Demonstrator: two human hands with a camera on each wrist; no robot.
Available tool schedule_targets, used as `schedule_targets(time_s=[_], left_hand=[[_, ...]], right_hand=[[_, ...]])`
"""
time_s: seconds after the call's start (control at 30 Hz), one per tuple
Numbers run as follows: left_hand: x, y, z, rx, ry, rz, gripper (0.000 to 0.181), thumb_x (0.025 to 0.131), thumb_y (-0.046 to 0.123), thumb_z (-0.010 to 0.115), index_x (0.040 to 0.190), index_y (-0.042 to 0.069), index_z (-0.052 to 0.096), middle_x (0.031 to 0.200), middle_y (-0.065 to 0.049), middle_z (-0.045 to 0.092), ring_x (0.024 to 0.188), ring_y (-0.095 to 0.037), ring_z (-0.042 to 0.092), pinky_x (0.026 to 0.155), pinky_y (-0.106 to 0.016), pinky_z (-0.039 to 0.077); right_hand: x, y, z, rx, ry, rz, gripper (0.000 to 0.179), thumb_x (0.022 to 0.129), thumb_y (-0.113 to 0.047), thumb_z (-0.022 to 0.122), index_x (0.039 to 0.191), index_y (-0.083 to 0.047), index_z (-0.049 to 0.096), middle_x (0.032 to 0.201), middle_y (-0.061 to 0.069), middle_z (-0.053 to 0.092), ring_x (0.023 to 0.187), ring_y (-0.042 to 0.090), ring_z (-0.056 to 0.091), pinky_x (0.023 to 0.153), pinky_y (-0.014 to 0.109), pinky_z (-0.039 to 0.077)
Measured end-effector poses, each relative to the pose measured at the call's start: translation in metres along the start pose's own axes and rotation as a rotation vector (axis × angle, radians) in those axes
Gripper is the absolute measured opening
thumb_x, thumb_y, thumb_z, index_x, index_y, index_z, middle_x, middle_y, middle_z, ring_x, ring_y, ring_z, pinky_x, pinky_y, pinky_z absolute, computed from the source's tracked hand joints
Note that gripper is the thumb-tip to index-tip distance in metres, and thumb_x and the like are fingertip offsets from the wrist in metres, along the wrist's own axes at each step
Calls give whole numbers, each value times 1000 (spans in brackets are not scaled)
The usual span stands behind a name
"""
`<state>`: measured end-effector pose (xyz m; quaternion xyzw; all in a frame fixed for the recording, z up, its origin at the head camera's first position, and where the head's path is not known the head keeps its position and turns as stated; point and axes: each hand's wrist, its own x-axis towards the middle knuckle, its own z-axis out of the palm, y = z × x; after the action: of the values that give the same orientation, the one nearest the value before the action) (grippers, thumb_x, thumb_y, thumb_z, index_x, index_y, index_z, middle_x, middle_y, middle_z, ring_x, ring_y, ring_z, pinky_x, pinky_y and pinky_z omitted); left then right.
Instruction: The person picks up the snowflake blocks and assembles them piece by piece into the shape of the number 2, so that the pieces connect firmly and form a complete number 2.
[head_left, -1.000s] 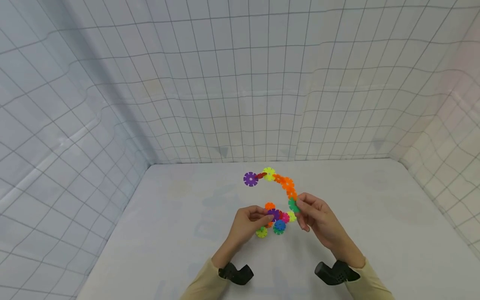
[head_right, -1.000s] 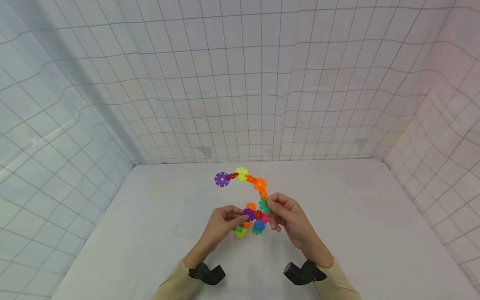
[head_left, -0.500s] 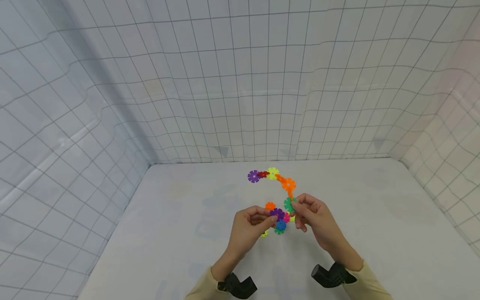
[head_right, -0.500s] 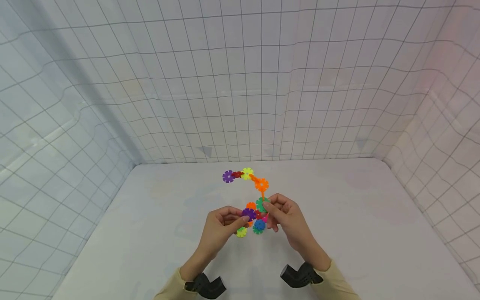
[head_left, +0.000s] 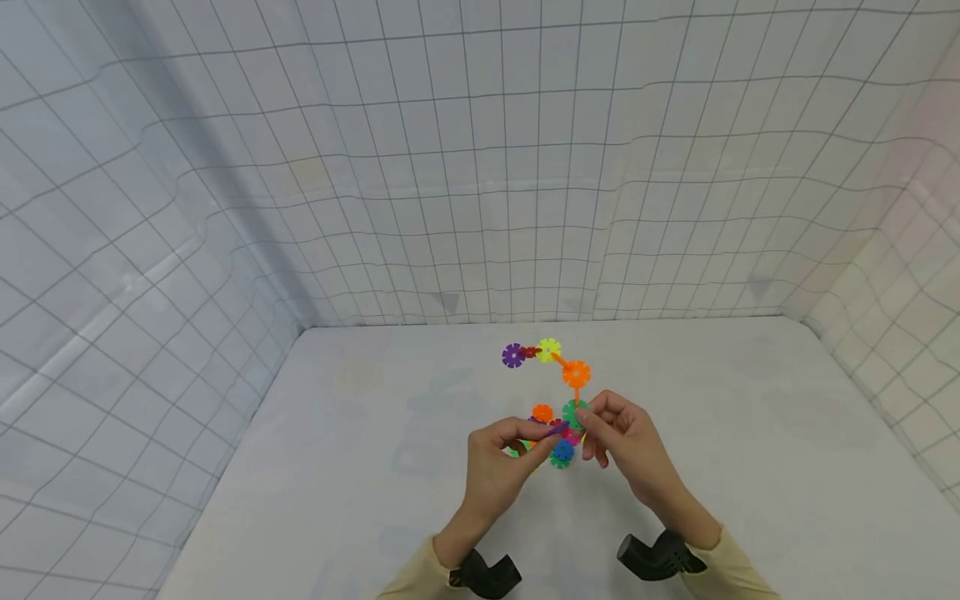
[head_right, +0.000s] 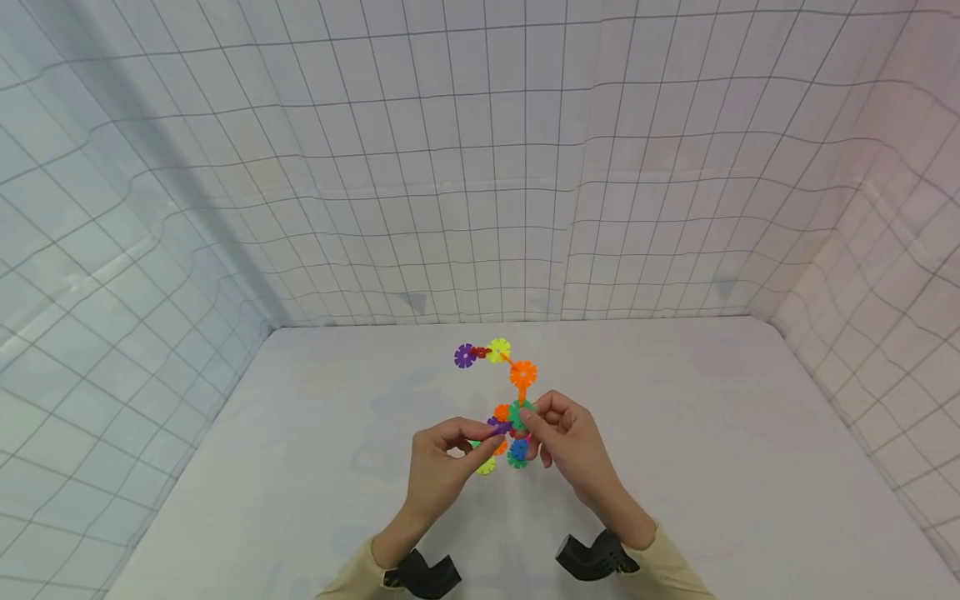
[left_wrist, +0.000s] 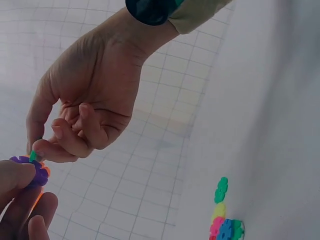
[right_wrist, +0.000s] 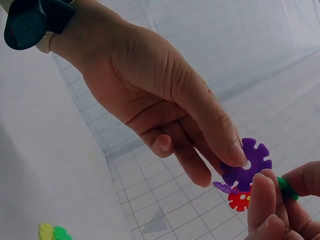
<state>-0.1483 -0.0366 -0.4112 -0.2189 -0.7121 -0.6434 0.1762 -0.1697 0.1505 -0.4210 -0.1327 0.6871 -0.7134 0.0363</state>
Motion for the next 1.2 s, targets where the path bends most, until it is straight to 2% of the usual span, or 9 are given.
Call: schedule_targets(time_s=[0.07, 0.3, 0.43, 0.57, 0.73, 0.83, 0.9, 1.07, 1.2], left_hand=[[-1, -3, 1, 14, 15, 50, 8, 75, -7, 76, 81, -3, 71, 78, -12, 70, 68, -16, 63, 51, -26, 49], [-8, -37, 5, 121, 54, 295, 19, 71, -8, 79, 87, 0, 73, 79, -8, 71, 66, -11, 64, 47, -20, 48], [-11, -43, 6, 139, 64, 395, 25, 68, -9, 80, 90, 1, 73, 80, -7, 70, 65, -9, 63, 49, -21, 50], [-12, -46, 8, 124, 69, 474, 27, 67, -11, 80, 90, -1, 72, 79, -8, 70, 62, -9, 61, 49, -20, 50], [-13, -48, 10, 98, 75, 524, 19, 72, -7, 78, 89, -3, 71, 76, -10, 68, 56, -9, 58, 49, -16, 48], [-13, -45, 11, 76, 82, 539, 11, 80, 1, 75, 87, -5, 70, 73, -11, 68, 54, -9, 57, 49, -14, 47], [-13, -40, 12, 61, 86, 549, 12, 83, 5, 73, 87, -6, 70, 72, -11, 67, 54, -9, 58, 48, -14, 46], [-11, -29, 13, 44, 92, 559, 11, 84, 4, 71, 86, -6, 69, 70, -11, 66, 55, -10, 61, 48, -13, 45], [-10, -30, 13, 46, 86, 565, 10, 82, 2, 73, 86, -6, 69, 70, -11, 66, 55, -10, 61, 48, -13, 45]], right_hand=[[0, 1, 1, -6, 0, -12, 21, 95, -13, 59, 89, 4, 49, 65, 10, 59, 53, 18, 56, 46, 23, 44], [-1, 1, 1, -38, -22, -84, 22, 96, -10, 56, 81, 5, 48, 62, 11, 56, 48, 23, 55, 43, 25, 43], [-2, -1, -1, -45, -68, -141, 22, 96, -6, 54, 78, 4, 47, 58, 12, 54, 46, 23, 52, 40, 29, 42], [-3, -3, -2, 2, -135, -186, 22, 97, -3, 51, 77, 4, 45, 56, 12, 53, 44, 23, 51, 38, 31, 39], [-1, -5, -4, 75, -217, -224, 21, 96, 3, 47, 75, 5, 44, 56, 11, 51, 42, 28, 51, 35, 32, 34], [-1, -4, -4, 103, -242, -210, 23, 96, 2, 47, 74, 4, 43, 55, 10, 49, 41, 26, 51, 35, 31, 34], [-1, -4, -4, 116, -248, -189, 24, 96, 2, 47, 73, 3, 42, 55, 10, 48, 41, 26, 51, 35, 28, 35], [-1, -4, -5, 137, -255, -154, 24, 96, 1, 47, 72, 1, 42, 54, 10, 45, 41, 26, 51, 37, 25, 36], [-1, -5, -6, 142, -258, -159, 24, 96, 2, 46, 73, 0, 42, 54, 10, 45, 42, 24, 52, 36, 29, 36]])
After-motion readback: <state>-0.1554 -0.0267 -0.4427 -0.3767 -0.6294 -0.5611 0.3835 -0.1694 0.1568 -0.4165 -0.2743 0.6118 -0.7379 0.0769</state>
